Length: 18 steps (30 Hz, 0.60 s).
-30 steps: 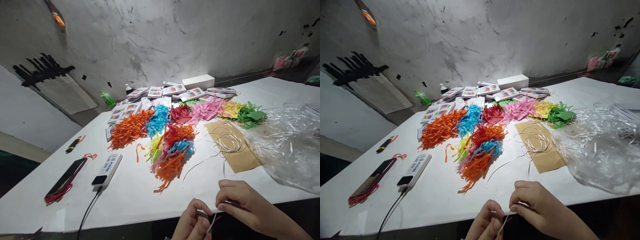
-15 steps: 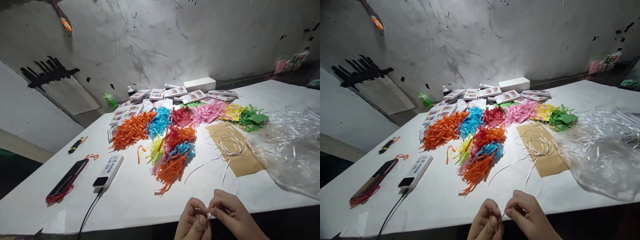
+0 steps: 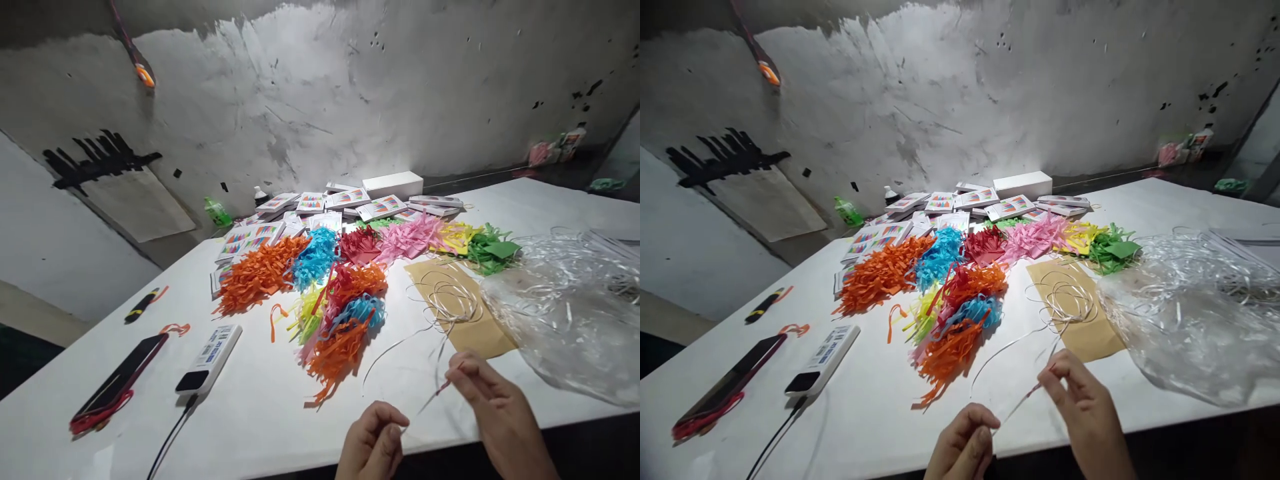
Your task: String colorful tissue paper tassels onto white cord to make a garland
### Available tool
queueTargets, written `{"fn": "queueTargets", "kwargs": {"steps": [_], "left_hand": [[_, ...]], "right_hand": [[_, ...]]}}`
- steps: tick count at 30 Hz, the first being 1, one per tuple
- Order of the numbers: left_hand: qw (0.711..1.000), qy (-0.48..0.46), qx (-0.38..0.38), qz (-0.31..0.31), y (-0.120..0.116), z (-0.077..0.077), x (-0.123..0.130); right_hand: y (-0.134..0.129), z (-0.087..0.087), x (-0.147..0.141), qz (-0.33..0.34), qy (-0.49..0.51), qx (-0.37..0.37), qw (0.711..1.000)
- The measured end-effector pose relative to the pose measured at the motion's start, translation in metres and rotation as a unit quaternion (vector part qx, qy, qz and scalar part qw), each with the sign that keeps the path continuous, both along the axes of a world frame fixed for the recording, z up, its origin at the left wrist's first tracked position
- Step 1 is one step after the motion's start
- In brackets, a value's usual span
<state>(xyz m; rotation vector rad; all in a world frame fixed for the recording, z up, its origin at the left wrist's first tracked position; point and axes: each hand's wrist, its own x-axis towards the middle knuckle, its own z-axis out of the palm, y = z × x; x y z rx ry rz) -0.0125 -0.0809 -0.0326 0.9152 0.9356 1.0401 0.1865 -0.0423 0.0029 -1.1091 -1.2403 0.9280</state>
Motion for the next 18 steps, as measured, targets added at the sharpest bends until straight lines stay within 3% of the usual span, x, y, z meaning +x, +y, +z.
{"fn": "queueTargets", "kwargs": {"steps": [2, 4, 6, 7, 9, 11, 13, 15, 18], "left_hand": [[0.989, 0.129, 0.074, -0.011, 0.008, 0.008, -0.013], [0.953, 0.251, 0.17, -0.006, 0.017, 0.021, -0.018], [0.919, 0.307, 0.245, 0.033, 0.027, 0.034, -0.012], [0.912, 0.303, 0.27, 0.057, 0.032, 0.04, -0.006], [0.934, 0.235, 0.26, 0.064, 0.042, 0.049, 0.012], [0.971, 0.131, 0.202, -0.004, 0.053, 0.054, 0.031], [0.986, 0.053, 0.147, -0.065, 0.064, 0.056, 0.046], [0.986, 0.048, 0.139, -0.074, 0.074, 0.057, 0.054], [0.978, 0.111, 0.166, -0.06, 0.087, 0.058, 0.055]], "right_hand": [[0.009, 0.007, 0.01, -0.011, 0.004, 0.011, 1.0], [0.014, 0.017, 0.015, 0.006, -0.016, 0.026, 1.0], [0.018, 0.027, 0.013, 0.024, -0.043, 0.048, 0.998], [0.019, 0.032, 0.011, 0.03, -0.053, 0.061, 0.996], [0.021, 0.04, 0.005, 0.044, -0.067, 0.083, 0.993], [0.024, 0.046, 0.002, 0.057, -0.073, 0.093, 0.991], [0.028, 0.05, 0.003, 0.06, -0.078, 0.092, 0.991], [0.033, 0.053, 0.007, 0.048, -0.077, 0.089, 0.992], [0.044, 0.054, 0.013, 0.027, -0.049, 0.091, 0.994]]}}
